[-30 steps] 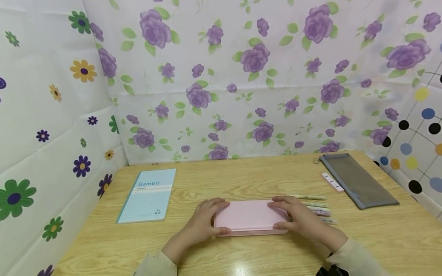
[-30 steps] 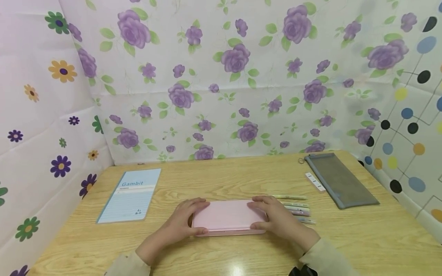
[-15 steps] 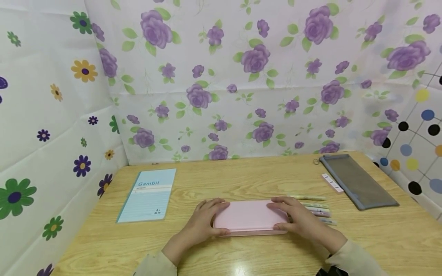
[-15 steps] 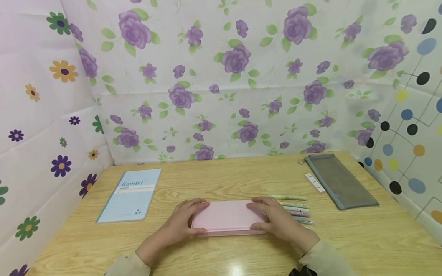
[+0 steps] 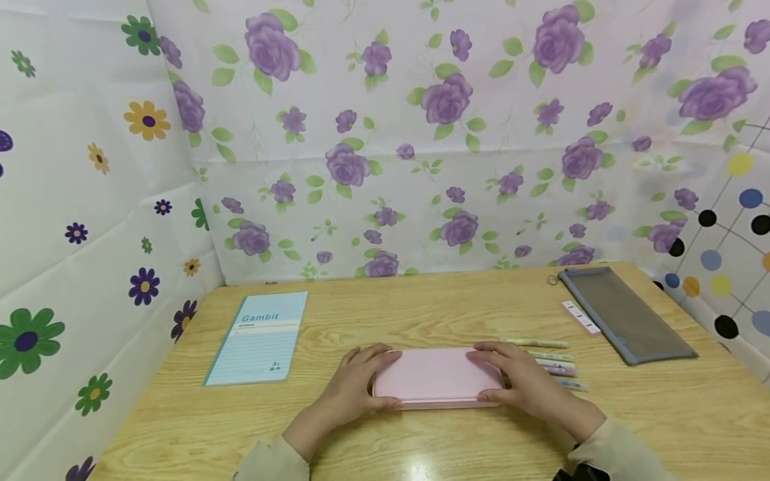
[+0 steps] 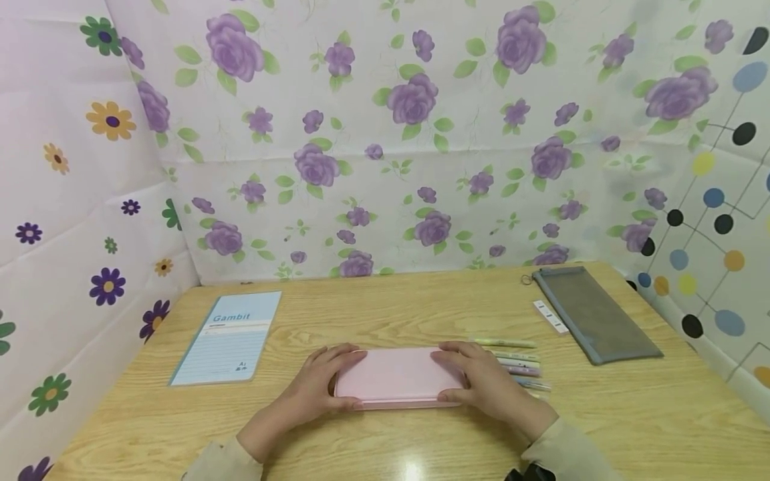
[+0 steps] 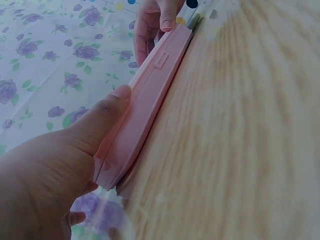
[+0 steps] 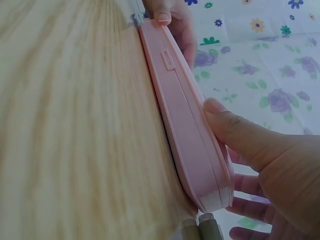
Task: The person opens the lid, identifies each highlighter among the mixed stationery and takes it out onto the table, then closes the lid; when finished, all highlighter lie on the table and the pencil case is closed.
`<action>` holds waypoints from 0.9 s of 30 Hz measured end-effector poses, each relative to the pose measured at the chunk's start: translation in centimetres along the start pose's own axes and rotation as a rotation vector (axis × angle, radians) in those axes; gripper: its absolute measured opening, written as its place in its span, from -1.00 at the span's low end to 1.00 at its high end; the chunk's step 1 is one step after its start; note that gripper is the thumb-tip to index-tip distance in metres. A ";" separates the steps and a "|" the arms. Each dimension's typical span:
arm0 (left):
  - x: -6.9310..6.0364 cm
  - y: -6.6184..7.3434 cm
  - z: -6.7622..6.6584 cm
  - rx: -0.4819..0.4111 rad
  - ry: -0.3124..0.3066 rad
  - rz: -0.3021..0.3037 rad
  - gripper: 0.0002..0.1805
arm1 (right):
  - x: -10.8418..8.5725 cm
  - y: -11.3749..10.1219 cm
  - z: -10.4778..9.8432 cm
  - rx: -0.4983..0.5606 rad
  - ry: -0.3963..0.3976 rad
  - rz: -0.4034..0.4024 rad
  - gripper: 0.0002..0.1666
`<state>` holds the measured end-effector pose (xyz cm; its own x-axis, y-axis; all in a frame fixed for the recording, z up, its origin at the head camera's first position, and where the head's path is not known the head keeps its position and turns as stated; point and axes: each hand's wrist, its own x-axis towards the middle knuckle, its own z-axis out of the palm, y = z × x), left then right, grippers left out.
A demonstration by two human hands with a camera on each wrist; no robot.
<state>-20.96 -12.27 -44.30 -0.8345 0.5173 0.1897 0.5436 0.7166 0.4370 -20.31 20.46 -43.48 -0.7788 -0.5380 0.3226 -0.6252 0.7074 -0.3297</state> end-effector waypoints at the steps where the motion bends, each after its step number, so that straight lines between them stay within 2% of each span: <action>1: 0.0 0.0 0.0 -0.001 0.002 0.000 -0.11 | 0.0 0.0 0.0 0.001 -0.004 0.000 -0.21; 9: -0.1 -0.2 -0.2 0.012 -0.003 -0.003 -0.15 | 0.5 -0.1 -0.2 -0.030 -0.038 0.001 -0.19; 18: 0.4 -0.6 -0.4 0.144 0.004 0.020 -0.14 | 1.3 -0.1 -0.4 -0.026 -0.086 0.065 -0.12; 24: 0.6 -0.6 -1.1 0.230 0.036 -0.004 -0.13 | 1.9 0.0 -0.6 -0.133 -0.033 -0.013 -0.24; 27: 0.6 -0.9 -1.5 0.266 0.072 -0.017 -0.12 | 2.3 0.2 -0.8 -0.168 -0.011 -0.020 -0.25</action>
